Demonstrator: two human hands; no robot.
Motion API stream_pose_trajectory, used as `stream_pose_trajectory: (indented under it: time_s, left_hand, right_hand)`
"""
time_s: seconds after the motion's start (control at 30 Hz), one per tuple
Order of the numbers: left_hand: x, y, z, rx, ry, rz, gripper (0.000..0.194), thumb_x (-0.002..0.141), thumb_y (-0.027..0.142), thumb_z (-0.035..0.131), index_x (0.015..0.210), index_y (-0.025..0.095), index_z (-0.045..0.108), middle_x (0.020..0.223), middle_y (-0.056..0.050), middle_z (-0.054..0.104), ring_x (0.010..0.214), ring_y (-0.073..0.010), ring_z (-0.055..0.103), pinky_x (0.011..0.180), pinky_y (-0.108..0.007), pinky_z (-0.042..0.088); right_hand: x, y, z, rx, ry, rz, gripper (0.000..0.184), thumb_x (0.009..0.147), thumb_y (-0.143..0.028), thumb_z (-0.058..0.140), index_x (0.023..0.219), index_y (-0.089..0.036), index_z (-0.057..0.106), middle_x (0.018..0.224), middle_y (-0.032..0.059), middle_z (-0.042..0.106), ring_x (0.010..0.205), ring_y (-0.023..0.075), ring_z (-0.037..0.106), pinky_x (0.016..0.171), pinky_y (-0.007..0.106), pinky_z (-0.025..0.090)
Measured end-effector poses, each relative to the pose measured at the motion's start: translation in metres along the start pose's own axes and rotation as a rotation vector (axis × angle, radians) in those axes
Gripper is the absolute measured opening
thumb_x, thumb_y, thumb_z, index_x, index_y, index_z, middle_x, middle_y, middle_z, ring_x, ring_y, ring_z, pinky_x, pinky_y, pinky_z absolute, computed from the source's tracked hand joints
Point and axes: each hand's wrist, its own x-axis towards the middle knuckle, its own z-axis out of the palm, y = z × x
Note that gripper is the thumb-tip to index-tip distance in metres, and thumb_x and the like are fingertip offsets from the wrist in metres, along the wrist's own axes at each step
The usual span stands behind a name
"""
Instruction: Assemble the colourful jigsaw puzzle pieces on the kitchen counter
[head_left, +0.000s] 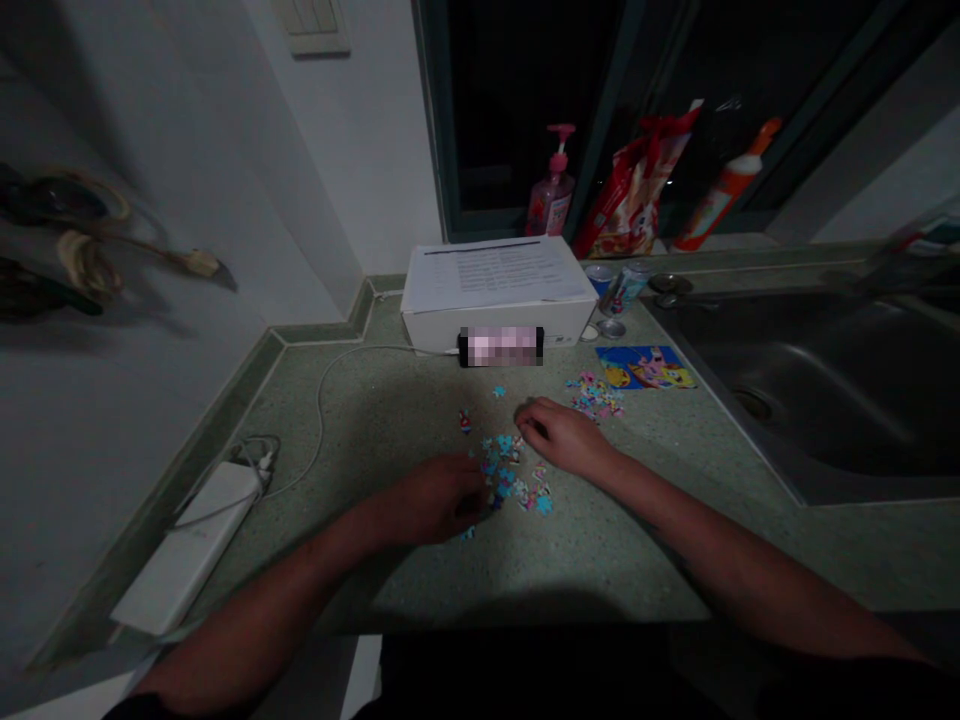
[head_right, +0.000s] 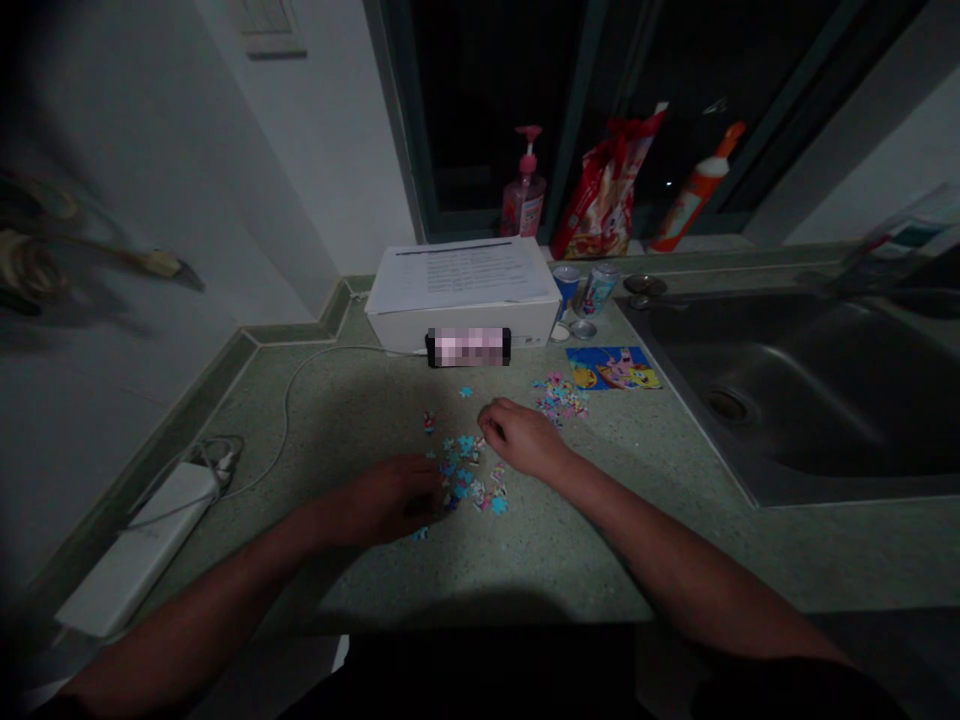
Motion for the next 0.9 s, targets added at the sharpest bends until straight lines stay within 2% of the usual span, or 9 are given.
stream_pose_trajectory:
  time_s: [0.1,0.17,0.27,0.33,0.47,0.6,0.77,0.9]
  left_hand:
    - [0.000,-0.004,0.001,-0.033,-0.011,-0.043,0.012,0.091,0.017,0.063,0.083,0.026,0.066,0.089,-0.005,0.073,0.080,-0.0233,0.065,0.074,-0.038,0.046]
    - [0.001,-0.011,0.002,-0.050,0.033,-0.078,0.010,0.094,0.021,0.063,0.091,0.027,0.070,0.093,-0.006,0.076,0.081,-0.0233,0.066,0.075,-0.038,0.047]
    - [0.003,-0.025,0.001,-0.102,0.159,-0.093,0.017,0.100,0.032,0.059,0.103,0.031,0.076,0.105,-0.007,0.079,0.096,-0.0262,0.071,0.086,-0.042,0.051]
    - [0.005,-0.035,-0.002,-0.092,0.296,-0.170,0.019,0.098,0.035,0.059,0.102,0.034,0.078,0.106,-0.007,0.079,0.100,-0.0286,0.072,0.089,-0.045,0.052]
    - [0.011,-0.051,-0.011,-0.139,0.454,-0.338,0.021,0.096,0.041,0.059,0.104,0.037,0.079,0.108,-0.003,0.081,0.097,-0.0272,0.072,0.089,-0.045,0.054]
    - [0.016,-0.062,-0.019,-0.222,0.580,-0.479,0.020,0.092,0.044,0.063,0.100,0.032,0.077,0.102,-0.003,0.083,0.094,-0.0280,0.075,0.092,-0.047,0.056]
    - [0.017,-0.064,-0.025,-0.270,0.608,-0.538,0.017,0.092,0.046,0.066,0.102,0.036,0.075,0.105,0.003,0.085,0.103,-0.0275,0.076,0.099,-0.048,0.058]
    - [0.019,-0.067,-0.025,-0.277,0.642,-0.573,0.017,0.092,0.047,0.066,0.100,0.034,0.074,0.105,0.001,0.085,0.103,-0.0270,0.076,0.100,-0.047,0.058]
  right_hand:
    - [0.001,0.000,0.000,-0.001,-0.002,0.002,0.017,0.104,-0.015,0.057,0.102,-0.022,0.073,0.103,0.0069,0.075,0.093,0.0216,0.072,0.081,0.032,0.051]
    - [0.001,-0.001,0.000,-0.002,0.000,0.002,0.017,0.103,-0.014,0.058,0.102,-0.023,0.073,0.103,0.0072,0.075,0.093,0.0220,0.072,0.080,0.032,0.051]
    - [0.001,-0.001,0.000,-0.004,-0.002,0.001,0.017,0.104,-0.014,0.058,0.102,-0.023,0.073,0.104,0.0074,0.076,0.092,0.0220,0.072,0.080,0.032,0.051]
    - [0.001,-0.001,0.000,-0.004,-0.005,-0.001,0.017,0.104,-0.015,0.058,0.103,-0.023,0.073,0.104,0.0071,0.076,0.092,0.0217,0.072,0.080,0.032,0.051]
    - [0.001,-0.001,0.000,-0.009,-0.002,-0.004,0.016,0.105,-0.016,0.058,0.103,-0.022,0.073,0.105,0.0075,0.076,0.093,0.0215,0.072,0.080,0.032,0.051]
    - [0.001,0.000,0.000,-0.002,-0.001,-0.007,0.018,0.104,-0.015,0.057,0.104,-0.023,0.073,0.104,0.0072,0.076,0.093,0.0218,0.072,0.081,0.032,0.051]
    - [0.002,0.001,0.001,0.004,0.004,-0.013,0.018,0.104,-0.016,0.056,0.103,-0.023,0.073,0.105,0.0075,0.076,0.094,0.0221,0.073,0.081,0.032,0.050]
    - [0.001,0.002,0.003,-0.001,0.010,-0.012,0.017,0.104,-0.016,0.057,0.103,-0.023,0.073,0.105,0.0072,0.076,0.093,0.0218,0.072,0.080,0.032,0.050]
